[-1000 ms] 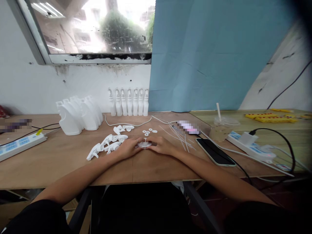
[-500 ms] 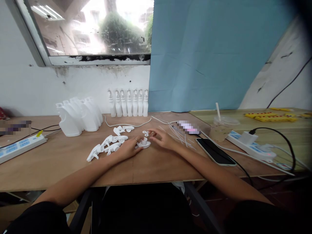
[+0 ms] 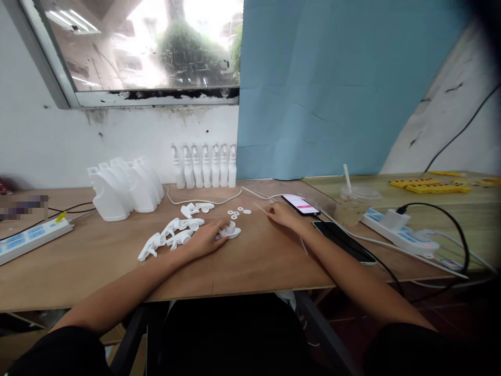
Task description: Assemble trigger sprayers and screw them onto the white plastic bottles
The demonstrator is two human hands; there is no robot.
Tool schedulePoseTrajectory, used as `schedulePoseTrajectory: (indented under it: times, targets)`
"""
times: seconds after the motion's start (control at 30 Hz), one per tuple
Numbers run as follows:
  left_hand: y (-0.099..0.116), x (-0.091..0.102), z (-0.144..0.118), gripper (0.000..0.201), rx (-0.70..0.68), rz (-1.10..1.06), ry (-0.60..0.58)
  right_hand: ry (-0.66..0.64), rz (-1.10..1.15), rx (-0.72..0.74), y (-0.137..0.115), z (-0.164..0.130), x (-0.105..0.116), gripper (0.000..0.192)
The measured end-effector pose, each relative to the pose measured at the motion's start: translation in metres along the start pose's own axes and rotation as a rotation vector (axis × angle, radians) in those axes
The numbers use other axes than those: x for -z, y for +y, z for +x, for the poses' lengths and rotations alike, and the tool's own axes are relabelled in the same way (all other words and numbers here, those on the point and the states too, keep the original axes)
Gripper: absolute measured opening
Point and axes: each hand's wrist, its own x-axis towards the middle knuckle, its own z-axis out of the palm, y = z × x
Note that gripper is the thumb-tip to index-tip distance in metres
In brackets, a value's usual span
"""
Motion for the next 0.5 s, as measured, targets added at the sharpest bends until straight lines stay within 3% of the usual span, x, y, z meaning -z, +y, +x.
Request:
schedulePoseTrajectory:
  times: [0.5]
  targets:
    - [0.002,0.002,-0.001,0.040,-0.020,-0.012,0.007,-0.005,0.027,-0.122,-0.019,-0.009,0.013,0.015]
